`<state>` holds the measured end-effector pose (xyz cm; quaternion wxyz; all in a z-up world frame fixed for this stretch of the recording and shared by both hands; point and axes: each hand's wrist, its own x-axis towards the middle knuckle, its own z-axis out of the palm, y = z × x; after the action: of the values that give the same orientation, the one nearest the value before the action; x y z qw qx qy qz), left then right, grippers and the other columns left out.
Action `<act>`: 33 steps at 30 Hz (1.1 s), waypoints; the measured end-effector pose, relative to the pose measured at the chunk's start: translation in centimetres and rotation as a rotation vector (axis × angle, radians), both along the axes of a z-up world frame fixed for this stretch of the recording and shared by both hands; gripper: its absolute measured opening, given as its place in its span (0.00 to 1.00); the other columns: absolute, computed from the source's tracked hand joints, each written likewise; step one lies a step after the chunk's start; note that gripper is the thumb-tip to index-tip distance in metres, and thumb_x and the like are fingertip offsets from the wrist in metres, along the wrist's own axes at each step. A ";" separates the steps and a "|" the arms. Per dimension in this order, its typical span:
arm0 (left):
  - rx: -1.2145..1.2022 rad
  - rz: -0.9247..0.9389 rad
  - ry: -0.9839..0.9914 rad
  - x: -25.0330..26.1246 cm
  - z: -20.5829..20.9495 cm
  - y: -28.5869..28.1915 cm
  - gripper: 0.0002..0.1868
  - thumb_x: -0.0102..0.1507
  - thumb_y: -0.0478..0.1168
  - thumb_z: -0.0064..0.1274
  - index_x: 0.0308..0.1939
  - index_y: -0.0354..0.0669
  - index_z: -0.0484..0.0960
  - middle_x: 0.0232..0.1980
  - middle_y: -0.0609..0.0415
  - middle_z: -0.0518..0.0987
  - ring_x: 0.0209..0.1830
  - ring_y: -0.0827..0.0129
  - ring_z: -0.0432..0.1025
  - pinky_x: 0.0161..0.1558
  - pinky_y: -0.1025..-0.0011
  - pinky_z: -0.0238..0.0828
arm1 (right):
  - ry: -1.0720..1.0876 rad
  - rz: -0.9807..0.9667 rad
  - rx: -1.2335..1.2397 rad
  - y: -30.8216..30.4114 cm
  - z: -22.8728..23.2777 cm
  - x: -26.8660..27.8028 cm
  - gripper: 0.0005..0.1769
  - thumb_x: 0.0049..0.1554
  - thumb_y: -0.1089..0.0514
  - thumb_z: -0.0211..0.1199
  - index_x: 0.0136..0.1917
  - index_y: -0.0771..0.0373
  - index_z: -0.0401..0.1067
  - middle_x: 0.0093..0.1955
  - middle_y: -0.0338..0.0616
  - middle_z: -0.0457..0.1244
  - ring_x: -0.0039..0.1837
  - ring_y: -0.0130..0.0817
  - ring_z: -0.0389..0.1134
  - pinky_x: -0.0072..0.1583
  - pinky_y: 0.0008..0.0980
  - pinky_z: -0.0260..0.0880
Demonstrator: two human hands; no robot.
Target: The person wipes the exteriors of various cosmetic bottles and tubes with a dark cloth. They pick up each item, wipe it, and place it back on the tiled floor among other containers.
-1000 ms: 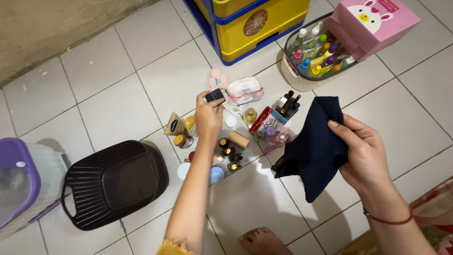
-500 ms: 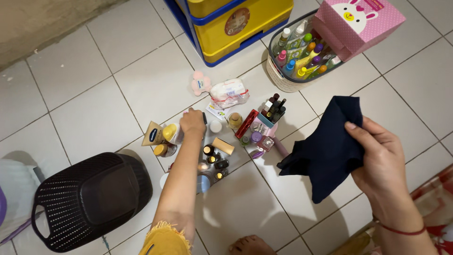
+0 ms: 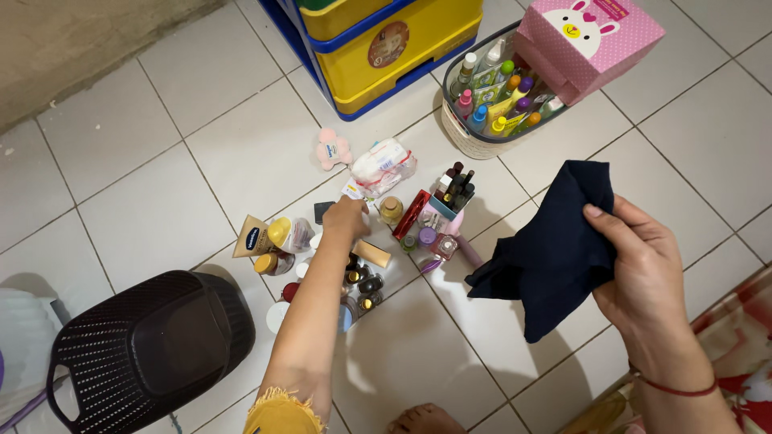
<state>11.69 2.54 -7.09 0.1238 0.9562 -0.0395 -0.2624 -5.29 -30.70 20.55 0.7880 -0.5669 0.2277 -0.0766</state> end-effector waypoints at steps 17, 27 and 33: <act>-0.808 0.155 -0.614 -11.0 20.1 -1.3 0.27 0.48 0.41 0.69 0.50 0.43 0.79 0.51 0.53 0.80 0.47 0.63 0.77 0.45 0.66 0.78 | -0.326 0.187 -0.978 4.4 -2.1 -0.3 0.17 0.67 0.69 0.56 0.68 0.69 0.72 0.52 0.47 0.65 0.52 0.35 0.67 0.57 0.35 0.67; -0.811 0.133 -0.950 -16.7 23.7 -3.2 0.30 0.48 0.35 0.72 0.55 0.45 0.85 0.55 0.56 0.83 0.53 0.64 0.80 0.53 0.69 0.78 | -0.831 0.633 -1.323 12.6 -1.7 -2.1 0.34 0.46 0.74 0.61 0.67 0.69 0.71 0.52 0.50 0.63 0.48 0.45 0.64 0.51 0.38 0.68; -0.891 0.123 -0.888 -16.9 25.0 -2.5 0.30 0.44 0.34 0.72 0.51 0.43 0.85 0.52 0.56 0.83 0.48 0.65 0.80 0.49 0.71 0.78 | -0.793 0.506 -1.326 12.7 -1.4 -1.0 0.29 0.49 0.73 0.63 0.66 0.66 0.74 0.49 0.46 0.61 0.48 0.40 0.63 0.51 0.35 0.67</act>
<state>-5.23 0.03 17.94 0.4967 0.8311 -0.1375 0.2089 -6.29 -17.98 19.19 0.3036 -0.8808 -0.2964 -0.2102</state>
